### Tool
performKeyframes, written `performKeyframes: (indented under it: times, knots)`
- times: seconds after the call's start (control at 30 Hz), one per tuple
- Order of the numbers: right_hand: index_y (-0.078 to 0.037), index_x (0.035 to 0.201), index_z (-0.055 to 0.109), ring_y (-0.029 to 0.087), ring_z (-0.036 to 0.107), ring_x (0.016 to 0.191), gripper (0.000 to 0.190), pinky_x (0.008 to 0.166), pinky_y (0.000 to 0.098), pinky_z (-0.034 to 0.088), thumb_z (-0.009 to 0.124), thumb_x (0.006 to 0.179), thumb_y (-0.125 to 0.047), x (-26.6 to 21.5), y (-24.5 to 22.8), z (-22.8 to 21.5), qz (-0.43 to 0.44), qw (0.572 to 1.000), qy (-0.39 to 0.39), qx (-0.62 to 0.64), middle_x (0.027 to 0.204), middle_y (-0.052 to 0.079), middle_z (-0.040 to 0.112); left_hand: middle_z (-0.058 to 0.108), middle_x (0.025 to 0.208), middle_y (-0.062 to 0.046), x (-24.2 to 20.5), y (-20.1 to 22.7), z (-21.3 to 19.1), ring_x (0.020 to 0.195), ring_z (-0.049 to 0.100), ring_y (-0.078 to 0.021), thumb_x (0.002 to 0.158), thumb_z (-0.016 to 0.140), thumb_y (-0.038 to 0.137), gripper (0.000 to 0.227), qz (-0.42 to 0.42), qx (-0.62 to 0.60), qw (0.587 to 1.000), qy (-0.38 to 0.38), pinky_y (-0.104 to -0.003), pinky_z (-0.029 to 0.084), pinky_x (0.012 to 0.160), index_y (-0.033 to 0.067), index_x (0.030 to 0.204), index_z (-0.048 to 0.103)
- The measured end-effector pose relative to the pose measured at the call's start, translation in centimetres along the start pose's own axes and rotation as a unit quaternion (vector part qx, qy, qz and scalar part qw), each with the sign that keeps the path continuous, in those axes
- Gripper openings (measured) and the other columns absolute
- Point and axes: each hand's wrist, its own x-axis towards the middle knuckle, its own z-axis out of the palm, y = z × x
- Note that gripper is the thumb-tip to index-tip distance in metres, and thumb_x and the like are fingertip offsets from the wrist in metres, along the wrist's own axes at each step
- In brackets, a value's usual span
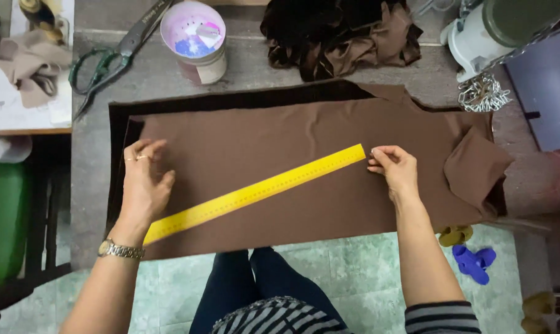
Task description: The person retrieves a piece of chalk from a container and then uses a yellow ruler to measure and mark a line on a large piece of brown fabric laid out on a table.
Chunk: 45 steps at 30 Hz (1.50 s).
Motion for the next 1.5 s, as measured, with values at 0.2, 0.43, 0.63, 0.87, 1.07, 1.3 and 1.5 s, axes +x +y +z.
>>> performKeyframes:
  times: [0.2, 0.43, 0.63, 0.87, 1.07, 1.3, 1.5]
  knots:
    - [0.001, 0.103, 0.064, 0.021, 0.07, 0.08, 0.017, 0.066, 0.0277, 0.062, 0.069, 0.09, -0.009, -0.3, 0.6, 0.3, -0.005, 1.0, -0.015, 0.012, 0.097, 0.019, 0.067, 0.066, 0.099, -0.02, -4.4, -2.8, -2.4, 0.097, 0.063, -0.0424, 0.087, 0.069, 0.02, 0.03, -0.133, 0.079, 0.987, -0.042, -0.048, 0.049, 0.083, 0.0103, 0.116, 0.07]
    - [-0.005, 0.096, 0.066, 0.012, 0.065, 0.081, 0.007, 0.071, 0.0228, 0.058, 0.064, 0.091, -0.01, -0.5, 0.9, 0.7, 0.027, 0.999, -0.021, 0.002, 0.101, 0.007, 0.071, 0.074, 0.085, -0.01, -7.6, -5.5, -7.6, 0.073, 0.064, -0.0239, 0.091, 0.057, 0.032, 0.029, -0.305, 0.103, 0.943, -0.08, -0.037, 0.047, 0.067, 0.0108, 0.095, 0.077]
    - [-0.01, 0.092, 0.065, 0.009, 0.067, 0.082, 0.004, 0.072, 0.0185, 0.055, 0.064, 0.09, -0.006, 1.7, 3.4, 0.5, 0.008, 1.0, -0.009, -0.021, 0.098, 0.004, 0.072, 0.077, 0.084, -0.004, -8.1, -12.0, -8.3, 0.084, 0.066, -0.0117, 0.087, 0.065, 0.031, 0.025, -0.276, 0.055, 0.955, -0.098, -0.028, 0.045, 0.078, 0.0103, 0.091, 0.079]
    - [-0.015, 0.092, 0.064, 0.005, 0.067, 0.084, 0.005, 0.077, 0.0139, 0.055, 0.065, 0.092, -0.01, 1.0, 3.4, 1.0, -0.011, 0.998, 0.04, -0.044, 0.099, -0.001, 0.072, 0.069, 0.069, -0.002, -8.4, -10.1, -10.0, 0.065, 0.054, -0.0097, 0.089, 0.064, 0.031, 0.027, -0.252, 0.012, 0.956, -0.152, -0.028, 0.041, 0.063, 0.0075, 0.082, 0.077]
    - [-0.017, 0.091, 0.063, 0.001, 0.066, 0.082, 0.008, 0.076, 0.0094, 0.056, 0.066, 0.097, -0.014, -0.4, 1.7, 1.6, 0.006, 0.997, 0.055, -0.059, 0.097, -0.004, 0.071, 0.064, 0.061, -0.005, -8.3, -6.5, -11.1, 0.055, 0.052, -0.013, 0.094, 0.06, 0.027, 0.032, -0.296, -0.028, 0.935, -0.193, -0.027, 0.041, 0.054, 0.0055, 0.073, 0.071]
    - [-0.017, 0.091, 0.063, 0.004, 0.068, 0.084, 0.008, 0.079, 0.0129, 0.06, 0.066, 0.098, -0.02, -0.4, 0.6, 1.4, 0.046, 0.994, 0.052, -0.083, 0.098, -0.002, 0.071, 0.061, 0.055, -0.009, -8.8, -6.0, -9.9, 0.043, 0.048, -0.0126, 0.091, 0.068, 0.018, 0.02, -0.38, -0.146, 0.899, -0.161, -0.022, 0.04, 0.043, -0.0008, 0.085, 0.071]
    - [-0.017, 0.094, 0.062, 0.004, 0.069, 0.081, 0.006, 0.079, 0.0127, 0.06, 0.064, 0.099, -0.019, -1.1, -0.2, 1.3, 0.053, 0.996, 0.031, -0.07, 0.095, -0.001, 0.071, 0.059, 0.054, -0.009, -9.3, -6.3, -9.1, 0.038, 0.045, -0.0114, 0.089, 0.07, 0.012, 0.015, -0.398, -0.188, 0.887, -0.14, -0.02, 0.036, 0.037, -0.0027, 0.089, 0.07]
